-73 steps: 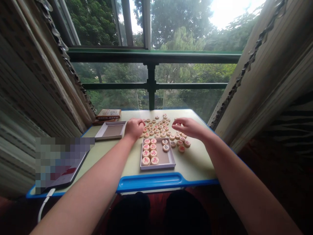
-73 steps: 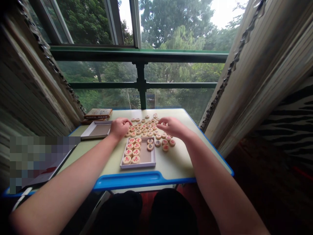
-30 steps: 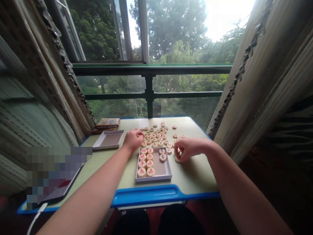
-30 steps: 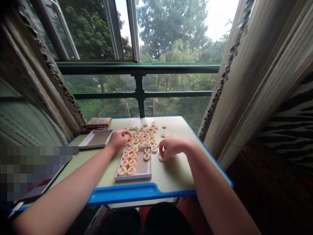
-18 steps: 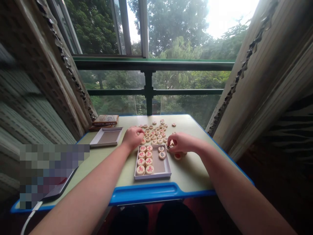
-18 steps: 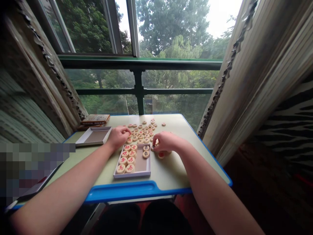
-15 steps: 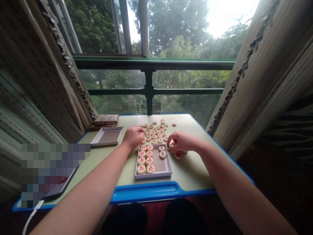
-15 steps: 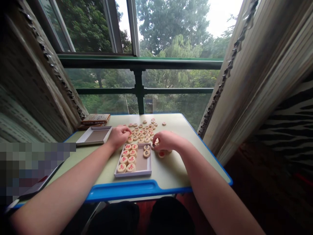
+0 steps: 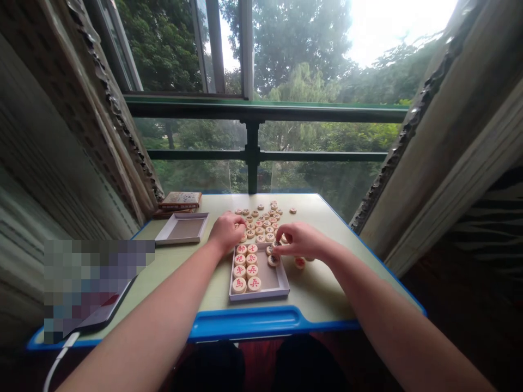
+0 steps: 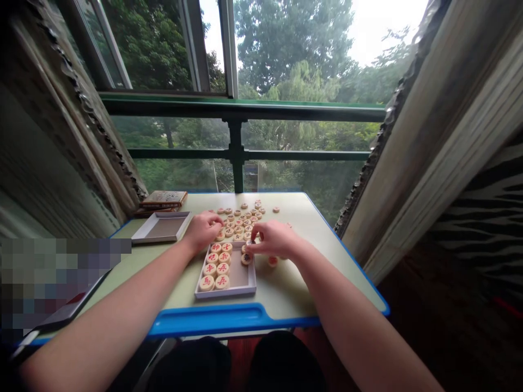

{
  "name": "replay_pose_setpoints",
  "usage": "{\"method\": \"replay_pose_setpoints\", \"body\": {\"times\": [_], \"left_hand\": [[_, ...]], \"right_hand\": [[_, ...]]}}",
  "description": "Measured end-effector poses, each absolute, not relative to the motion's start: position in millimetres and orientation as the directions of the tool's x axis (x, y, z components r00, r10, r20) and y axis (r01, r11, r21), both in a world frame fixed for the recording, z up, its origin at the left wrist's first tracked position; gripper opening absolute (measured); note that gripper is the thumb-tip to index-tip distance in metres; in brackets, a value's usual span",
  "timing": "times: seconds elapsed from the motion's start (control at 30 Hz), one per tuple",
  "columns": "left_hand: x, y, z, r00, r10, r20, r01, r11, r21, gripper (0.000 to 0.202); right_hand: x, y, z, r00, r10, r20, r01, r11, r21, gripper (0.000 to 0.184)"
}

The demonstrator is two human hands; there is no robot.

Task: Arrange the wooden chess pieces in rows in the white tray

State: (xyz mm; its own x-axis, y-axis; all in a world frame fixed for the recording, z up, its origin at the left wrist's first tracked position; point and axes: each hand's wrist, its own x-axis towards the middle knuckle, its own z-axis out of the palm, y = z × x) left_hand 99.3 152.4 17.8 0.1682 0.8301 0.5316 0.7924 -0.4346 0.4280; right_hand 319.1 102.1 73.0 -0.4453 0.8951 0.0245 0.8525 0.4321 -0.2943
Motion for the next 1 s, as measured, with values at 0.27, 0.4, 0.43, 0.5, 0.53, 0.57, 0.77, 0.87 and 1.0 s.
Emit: {"method": "replay_pose_setpoints", "body": {"times": [0.27, 0.4, 0.43, 0.5, 0.53, 0.57, 0.77, 0.87, 1.0], "left_hand": [[103.8, 147.7, 22.9, 0.225, 0.794, 0.564, 0.781, -0.494, 0.383, 0.021], [103.8, 146.3, 24.1, 0.219, 0.793, 0.568, 0.781, -0.492, 0.385, 0.021], [103.8, 146.4, 24.0, 0.220, 0.792, 0.569, 0.779, -0.493, 0.386, 0.021], [103.8, 147.0, 23.4, 0.222, 0.794, 0.567, 0.775, -0.496, 0.391, 0.021], [103.9, 147.4, 23.1, 0.218, 0.797, 0.563, 0.774, -0.493, 0.397, 0.021], [104.1, 147.7, 22.9, 0.210, 0.801, 0.560, 0.774, -0.486, 0.405, 0.021], [105.0, 146.2, 25.3, 0.162, 0.819, 0.550, 0.770, -0.454, 0.448, 0.020], [104.5, 146.0, 26.1, 0.164, 0.814, 0.557, 0.766, -0.461, 0.449, 0.020], [103.2, 149.4, 23.9, 0.154, 0.824, 0.545, 0.779, -0.441, 0.447, 0.021]], "right_hand": [[306.0, 97.2, 63.0, -0.442, 0.888, 0.130, 0.864, 0.460, -0.203, 0.024], [306.0, 97.4, 62.8, -0.443, 0.885, 0.142, 0.865, 0.463, -0.194, 0.026], [306.2, 97.6, 62.9, -0.448, 0.883, 0.140, 0.861, 0.468, -0.201, 0.026], [306.9, 97.9, 62.8, -0.470, 0.873, 0.133, 0.845, 0.488, -0.217, 0.025], [307.3, 98.1, 62.7, -0.485, 0.865, 0.130, 0.835, 0.502, -0.225, 0.024], [307.6, 98.2, 62.5, -0.500, 0.857, 0.126, 0.824, 0.516, -0.233, 0.024], [305.6, 95.3, 58.4, -0.542, 0.822, 0.174, 0.751, 0.567, -0.339, 0.055], [300.4, 94.3, 52.7, -0.545, 0.803, 0.241, 0.735, 0.596, -0.324, 0.061], [292.6, 95.2, 46.0, -0.530, 0.818, 0.222, 0.781, 0.573, -0.250, 0.047]]}}
